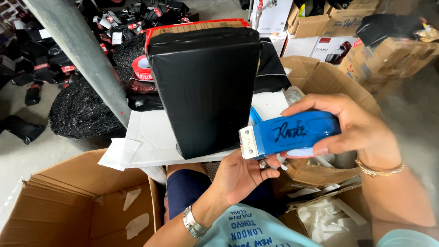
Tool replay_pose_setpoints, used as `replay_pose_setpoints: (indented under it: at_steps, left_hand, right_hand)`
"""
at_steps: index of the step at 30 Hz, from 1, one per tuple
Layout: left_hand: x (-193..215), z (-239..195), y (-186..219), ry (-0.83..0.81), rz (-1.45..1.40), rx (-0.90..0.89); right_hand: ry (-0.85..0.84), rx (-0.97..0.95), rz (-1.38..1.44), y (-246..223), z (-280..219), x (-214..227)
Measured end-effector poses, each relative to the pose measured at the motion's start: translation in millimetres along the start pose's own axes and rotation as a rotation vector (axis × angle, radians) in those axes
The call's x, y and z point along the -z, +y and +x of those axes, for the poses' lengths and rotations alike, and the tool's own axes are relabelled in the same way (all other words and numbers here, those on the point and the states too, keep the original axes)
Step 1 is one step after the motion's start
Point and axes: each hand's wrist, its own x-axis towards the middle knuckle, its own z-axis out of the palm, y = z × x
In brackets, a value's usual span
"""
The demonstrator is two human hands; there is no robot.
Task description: The person wraps a cardboard box in a black poly mailer, applies fragile tape and a shipping label, and then wraps another small item in bubble wrap before placing it into a separate bag.
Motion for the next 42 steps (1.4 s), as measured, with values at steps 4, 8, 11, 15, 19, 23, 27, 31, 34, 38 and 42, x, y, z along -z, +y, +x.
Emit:
replay_pose_setpoints:
  at_steps: [4, 8, 11, 15, 19, 23, 27, 31, 34, 38, 42]
  left_hand:
    - [-21, -8, 13, 0.082, 0.098, -0.133]
    - [-49, -12, 42, 0.104, 0.169, -0.186]
    - [-69, -14, 62, 0.014, 0.247, -0.288]
    - [-94, -15, 104, 0.134, 0.597, -0.493]
    - [-124, -14, 168, 0.242, 1.278, -0.638]
    - [-149, -40, 246, 0.527, 1.286, -0.642]
    - [-149, -78, 314, 0.503, 1.162, -0.742]
    - [-111, -64, 335, 0.556, 1.121, -0.612]
    - [-98, -54, 347, 0.516, 0.962, -0.578]
    - [-84, -49, 351, 0.536, 0.922, -0.549]
    - [-65, -47, 355, 0.399, 0.87, -0.497]
  right_hand:
    - [-0.017, -0.011, 0.125, -10, -9, -8]
    - [0.108, 0.157, -0.137, -19, -11, -5]
    - [0.132, 0.29, -0.24, -27, -1, 1]
    - [0.023, 0.35, -0.193, -56, 30, 26]
    - [0.135, 0.381, -0.092, -73, 57, 21]
    - [0.241, 0.413, 0.044, -96, 94, 42]
    - [0.188, 0.383, 0.043, -107, 144, 77]
    - [0.123, 0.225, 0.018, -99, 172, 118]
    - [0.083, 0.068, -0.001, -84, 174, 154]
    - [0.034, -0.089, -0.008, -61, 182, 204]
    - [-0.003, -0.235, 0.024, -27, 178, 236]
